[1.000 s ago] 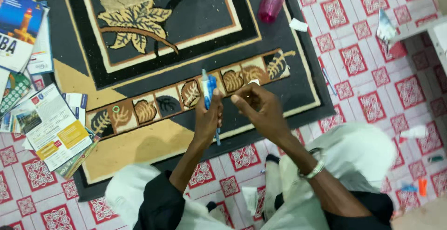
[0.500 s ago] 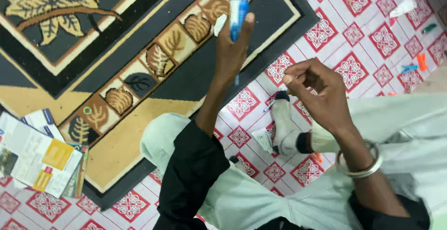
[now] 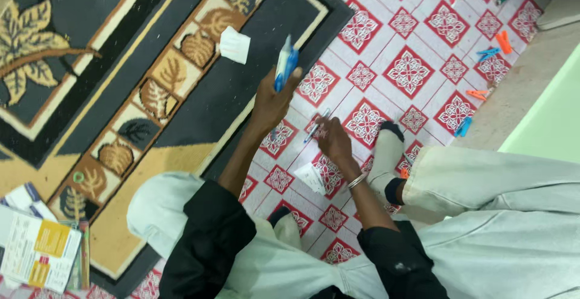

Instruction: The person picks up a calendar from the floor, flips through its pages, and places it on top of a white shelf. The person then picks up two plastic hangers from the floor and places them on a high wall shelf next to several drinking glasses. Finally, the person gathers several pens from the floor and places them together on the white shelf.

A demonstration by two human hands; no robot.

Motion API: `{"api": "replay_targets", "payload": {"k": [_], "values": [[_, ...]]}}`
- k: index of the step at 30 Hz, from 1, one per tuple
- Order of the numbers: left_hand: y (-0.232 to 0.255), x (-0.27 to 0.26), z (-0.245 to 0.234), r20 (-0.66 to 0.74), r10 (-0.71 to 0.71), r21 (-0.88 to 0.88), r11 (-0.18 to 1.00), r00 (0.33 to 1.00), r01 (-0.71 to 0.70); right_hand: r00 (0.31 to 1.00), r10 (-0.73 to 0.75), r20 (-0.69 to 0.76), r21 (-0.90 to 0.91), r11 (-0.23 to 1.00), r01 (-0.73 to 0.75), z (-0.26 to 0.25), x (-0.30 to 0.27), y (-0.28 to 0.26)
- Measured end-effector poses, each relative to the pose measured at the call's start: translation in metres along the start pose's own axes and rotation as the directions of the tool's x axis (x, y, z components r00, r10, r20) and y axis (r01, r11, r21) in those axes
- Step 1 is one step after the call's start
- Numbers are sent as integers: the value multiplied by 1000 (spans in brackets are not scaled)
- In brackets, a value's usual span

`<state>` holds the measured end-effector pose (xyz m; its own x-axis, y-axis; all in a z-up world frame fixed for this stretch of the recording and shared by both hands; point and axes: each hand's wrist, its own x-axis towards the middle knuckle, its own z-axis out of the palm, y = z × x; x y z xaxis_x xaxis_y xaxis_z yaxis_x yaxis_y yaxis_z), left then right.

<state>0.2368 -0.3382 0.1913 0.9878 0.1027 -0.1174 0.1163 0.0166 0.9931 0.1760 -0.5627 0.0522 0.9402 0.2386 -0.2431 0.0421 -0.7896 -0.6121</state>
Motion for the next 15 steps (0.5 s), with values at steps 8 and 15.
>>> {"api": "replay_targets", "payload": {"k": [8,15], "values": [[-9,19,1,42,-151,12,988,988,151,999,-29,-42,-210,978,19,22,-2,21],[-12,27,27,133,-119,-54,990,984,127,969,61,-238,153,988,-25,-8,14,4]]}}
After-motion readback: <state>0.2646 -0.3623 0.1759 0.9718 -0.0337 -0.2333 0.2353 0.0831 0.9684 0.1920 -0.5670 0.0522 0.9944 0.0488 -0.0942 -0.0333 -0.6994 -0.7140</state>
